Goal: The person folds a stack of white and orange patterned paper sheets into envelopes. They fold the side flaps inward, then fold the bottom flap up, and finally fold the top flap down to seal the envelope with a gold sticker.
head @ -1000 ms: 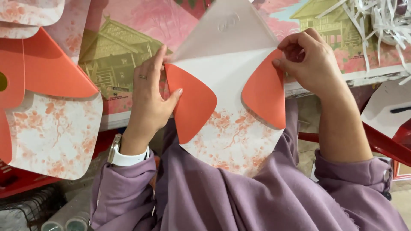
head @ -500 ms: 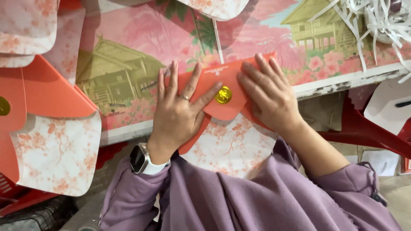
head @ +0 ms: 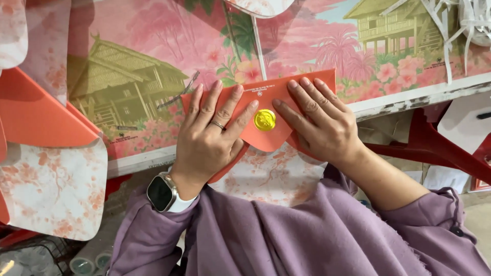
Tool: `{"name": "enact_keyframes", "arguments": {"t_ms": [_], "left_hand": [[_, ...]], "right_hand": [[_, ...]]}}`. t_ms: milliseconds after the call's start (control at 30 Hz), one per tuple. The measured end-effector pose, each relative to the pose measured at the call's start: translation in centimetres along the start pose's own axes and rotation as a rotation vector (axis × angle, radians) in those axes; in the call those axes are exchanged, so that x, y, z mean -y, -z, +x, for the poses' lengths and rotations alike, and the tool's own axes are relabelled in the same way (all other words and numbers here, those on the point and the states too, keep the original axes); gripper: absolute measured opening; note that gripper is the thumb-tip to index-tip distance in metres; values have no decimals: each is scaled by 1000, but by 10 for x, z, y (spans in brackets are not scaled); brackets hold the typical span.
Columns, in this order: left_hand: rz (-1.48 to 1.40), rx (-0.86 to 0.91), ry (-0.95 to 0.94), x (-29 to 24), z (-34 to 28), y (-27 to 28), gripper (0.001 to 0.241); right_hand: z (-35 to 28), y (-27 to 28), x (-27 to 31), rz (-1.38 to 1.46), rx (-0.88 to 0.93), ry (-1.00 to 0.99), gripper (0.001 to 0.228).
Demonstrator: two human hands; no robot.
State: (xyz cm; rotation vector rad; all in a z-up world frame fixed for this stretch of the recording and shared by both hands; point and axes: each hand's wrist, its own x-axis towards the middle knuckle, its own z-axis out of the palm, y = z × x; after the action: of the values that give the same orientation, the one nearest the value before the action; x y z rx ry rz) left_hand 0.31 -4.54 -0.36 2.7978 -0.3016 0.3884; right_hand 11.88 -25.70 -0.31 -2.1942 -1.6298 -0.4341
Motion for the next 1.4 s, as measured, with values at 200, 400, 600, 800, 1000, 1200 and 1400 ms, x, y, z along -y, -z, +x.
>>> {"name": "enact_keyframes", "arguments": {"t_ms": [200,400,600,800,1000,1200,1400], "left_hand": [[-72,-53,44,-9,-5,-8,56],[-221,1,-25,-36,-20,-7,49],[-173,80,201,-13,-34,35,41],[-536,-96,569,-13,-65,71,36],[-1287,-220,1009,-16,-68,52,54],[-889,-356,894,-5,-66,21,43],[-957,-465,927,-10,-64,15,53]], "right_hand": [[-3,8,14,-3,174,-55,44],[10,-2,15,-46,296,-93,47],[69,-1,-5,232,706,-373,58],[11,41,-72,372,174,-664,35],[-32,22,-42,199,221,-259,37],[-40,13,-23,-20,153,-152,31],[-52,-2,-26,-68,98,-150,33]]}}
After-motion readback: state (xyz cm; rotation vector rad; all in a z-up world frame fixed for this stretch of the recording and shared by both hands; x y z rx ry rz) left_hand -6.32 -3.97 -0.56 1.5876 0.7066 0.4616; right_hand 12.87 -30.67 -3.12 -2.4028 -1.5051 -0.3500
